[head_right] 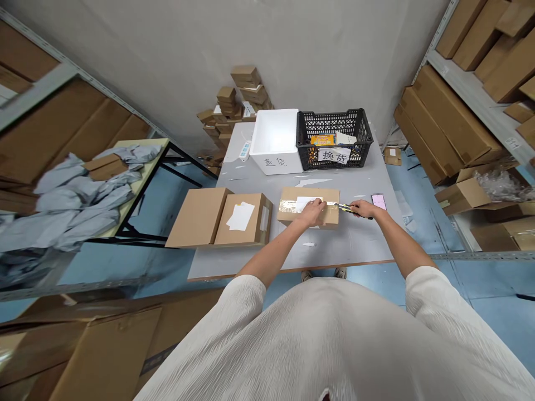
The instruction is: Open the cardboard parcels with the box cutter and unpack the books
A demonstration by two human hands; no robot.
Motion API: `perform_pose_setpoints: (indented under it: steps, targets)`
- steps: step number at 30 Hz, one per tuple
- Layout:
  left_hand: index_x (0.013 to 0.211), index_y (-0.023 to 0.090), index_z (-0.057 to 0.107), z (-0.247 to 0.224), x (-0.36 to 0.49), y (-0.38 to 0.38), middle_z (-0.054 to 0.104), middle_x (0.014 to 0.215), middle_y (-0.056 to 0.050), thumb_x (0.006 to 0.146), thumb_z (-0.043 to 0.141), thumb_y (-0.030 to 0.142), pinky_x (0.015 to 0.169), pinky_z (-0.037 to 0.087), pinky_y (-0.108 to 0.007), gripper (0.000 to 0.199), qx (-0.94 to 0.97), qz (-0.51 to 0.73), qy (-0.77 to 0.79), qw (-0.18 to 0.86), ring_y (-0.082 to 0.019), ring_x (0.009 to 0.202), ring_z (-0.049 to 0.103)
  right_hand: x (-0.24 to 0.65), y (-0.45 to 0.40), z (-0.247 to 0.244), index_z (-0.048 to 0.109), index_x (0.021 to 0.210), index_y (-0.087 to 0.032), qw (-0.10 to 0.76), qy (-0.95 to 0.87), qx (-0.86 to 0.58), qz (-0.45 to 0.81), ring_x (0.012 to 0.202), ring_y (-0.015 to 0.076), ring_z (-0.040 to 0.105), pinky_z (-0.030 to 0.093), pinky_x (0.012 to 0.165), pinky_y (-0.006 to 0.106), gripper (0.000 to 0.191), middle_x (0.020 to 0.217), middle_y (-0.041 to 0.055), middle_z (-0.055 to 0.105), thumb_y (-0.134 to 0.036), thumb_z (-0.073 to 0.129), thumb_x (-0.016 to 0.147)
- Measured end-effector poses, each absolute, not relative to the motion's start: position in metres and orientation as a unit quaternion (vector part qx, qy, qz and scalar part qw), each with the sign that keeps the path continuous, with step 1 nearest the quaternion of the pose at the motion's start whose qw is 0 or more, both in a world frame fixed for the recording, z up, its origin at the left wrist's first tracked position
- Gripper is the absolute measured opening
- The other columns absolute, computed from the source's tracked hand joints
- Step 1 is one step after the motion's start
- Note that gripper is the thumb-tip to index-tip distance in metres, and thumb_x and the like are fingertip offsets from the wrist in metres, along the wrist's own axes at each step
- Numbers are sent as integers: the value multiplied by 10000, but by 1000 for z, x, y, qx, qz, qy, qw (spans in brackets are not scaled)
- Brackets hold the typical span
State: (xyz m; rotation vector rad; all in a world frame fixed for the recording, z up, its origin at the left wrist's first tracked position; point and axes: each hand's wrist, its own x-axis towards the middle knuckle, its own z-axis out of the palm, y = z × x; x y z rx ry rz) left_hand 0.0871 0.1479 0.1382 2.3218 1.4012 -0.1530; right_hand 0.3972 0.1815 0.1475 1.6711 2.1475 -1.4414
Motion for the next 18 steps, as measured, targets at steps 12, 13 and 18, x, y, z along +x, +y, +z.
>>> perform_pose_setpoints:
  steps: [12,13,18]
  targets:
    - [1609,278,486,123,76,145,469,1647,-166,775,960,414,1284,381,-491,970,831,28,504,235,-397,1536,468,411,164,147,672,1032,-218,-17,608,573,-549,701,179,752,520,567,238,400,946,89,825,-614,721,1009]
    - [1637,277,464,122,75,144,436,1689,-170,791,947,429,1301,359,-505,986,829,41,505,238,-405,1565,439,414,163,149,671,1042,-218,-26,610,575,-544,697,179,747,520,570,240,397,937,86,825,-613,712,1015]
    - [1612,236,529,123,74,149,462,1710,-171,1082,571,363,1341,294,-537,546,809,112,539,205,-355,1588,435,413,157,152,730,1171,-232,-87,664,574,-471,746,197,727,578,698,298,429,970,65,822,-625,589,1071]
